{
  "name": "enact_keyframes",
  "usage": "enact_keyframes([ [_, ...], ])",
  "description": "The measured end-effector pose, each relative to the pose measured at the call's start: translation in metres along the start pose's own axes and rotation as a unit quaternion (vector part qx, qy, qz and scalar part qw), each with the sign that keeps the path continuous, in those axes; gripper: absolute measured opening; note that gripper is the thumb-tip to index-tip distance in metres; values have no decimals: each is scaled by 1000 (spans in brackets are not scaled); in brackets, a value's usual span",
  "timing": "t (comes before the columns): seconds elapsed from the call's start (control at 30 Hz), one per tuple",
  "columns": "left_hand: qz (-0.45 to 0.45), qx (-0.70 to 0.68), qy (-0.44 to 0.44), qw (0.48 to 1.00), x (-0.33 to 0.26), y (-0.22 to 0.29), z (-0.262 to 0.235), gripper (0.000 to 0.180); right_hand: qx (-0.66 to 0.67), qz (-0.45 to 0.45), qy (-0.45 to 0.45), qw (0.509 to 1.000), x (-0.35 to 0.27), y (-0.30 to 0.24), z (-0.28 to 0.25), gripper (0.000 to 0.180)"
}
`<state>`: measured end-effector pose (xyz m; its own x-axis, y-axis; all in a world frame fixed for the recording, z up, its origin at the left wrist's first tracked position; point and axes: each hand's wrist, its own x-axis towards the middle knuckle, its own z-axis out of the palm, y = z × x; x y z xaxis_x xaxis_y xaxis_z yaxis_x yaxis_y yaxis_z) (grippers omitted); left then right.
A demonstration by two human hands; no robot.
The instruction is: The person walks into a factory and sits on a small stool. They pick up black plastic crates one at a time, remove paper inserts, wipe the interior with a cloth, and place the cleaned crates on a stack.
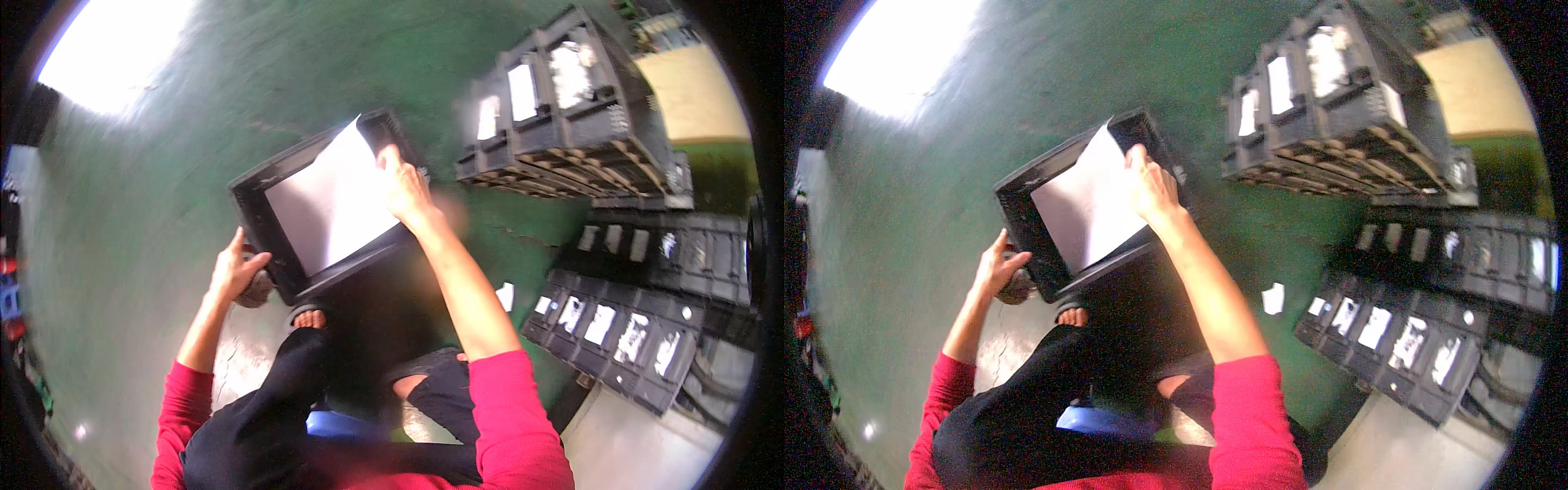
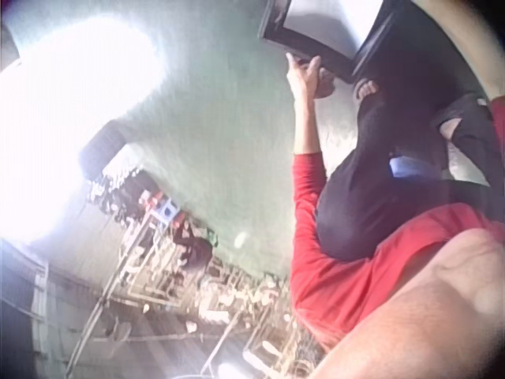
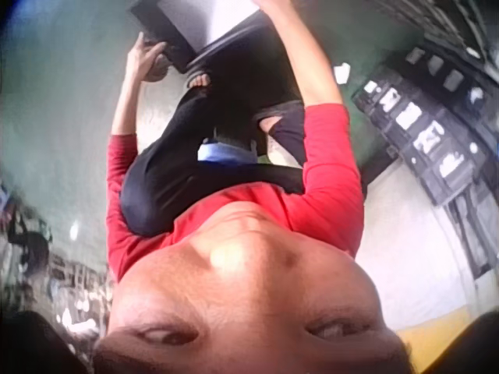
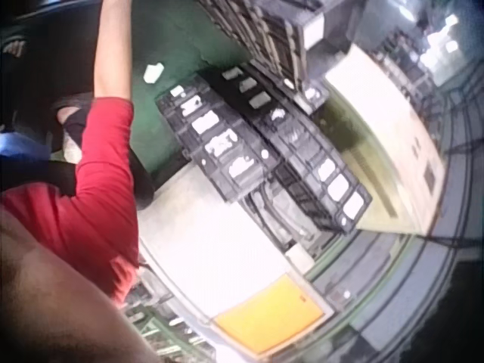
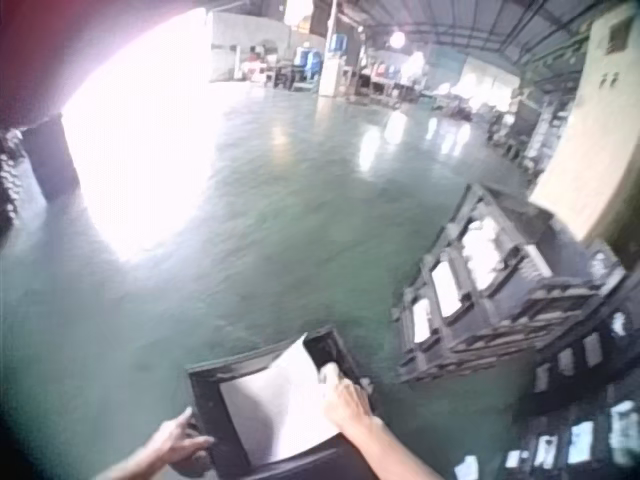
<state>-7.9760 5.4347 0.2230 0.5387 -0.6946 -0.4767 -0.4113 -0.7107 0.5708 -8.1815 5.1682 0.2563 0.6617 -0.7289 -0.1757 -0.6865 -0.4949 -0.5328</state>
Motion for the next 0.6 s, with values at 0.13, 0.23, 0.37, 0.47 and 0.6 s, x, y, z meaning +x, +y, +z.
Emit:
enact_keyframes([
  [0.13,104,-8,4,995,40,26,-12,82,110,-135,279,944,-41,-16,-185,28],
  [0.23,121,13,41,992,47,42,-14,78,211,-165,380,886,-77,-15,-336,25],
  [0.37,132,-15,80,988,37,40,-12,67,203,58,595,776,-105,34,-446,21],
  [0.47,127,-34,70,989,28,33,-9,64,398,-73,628,665,-121,48,-480,24],
  [0.6,148,-55,78,984,23,32,-7,59,254,-193,717,619,-129,42,-487,22],
])
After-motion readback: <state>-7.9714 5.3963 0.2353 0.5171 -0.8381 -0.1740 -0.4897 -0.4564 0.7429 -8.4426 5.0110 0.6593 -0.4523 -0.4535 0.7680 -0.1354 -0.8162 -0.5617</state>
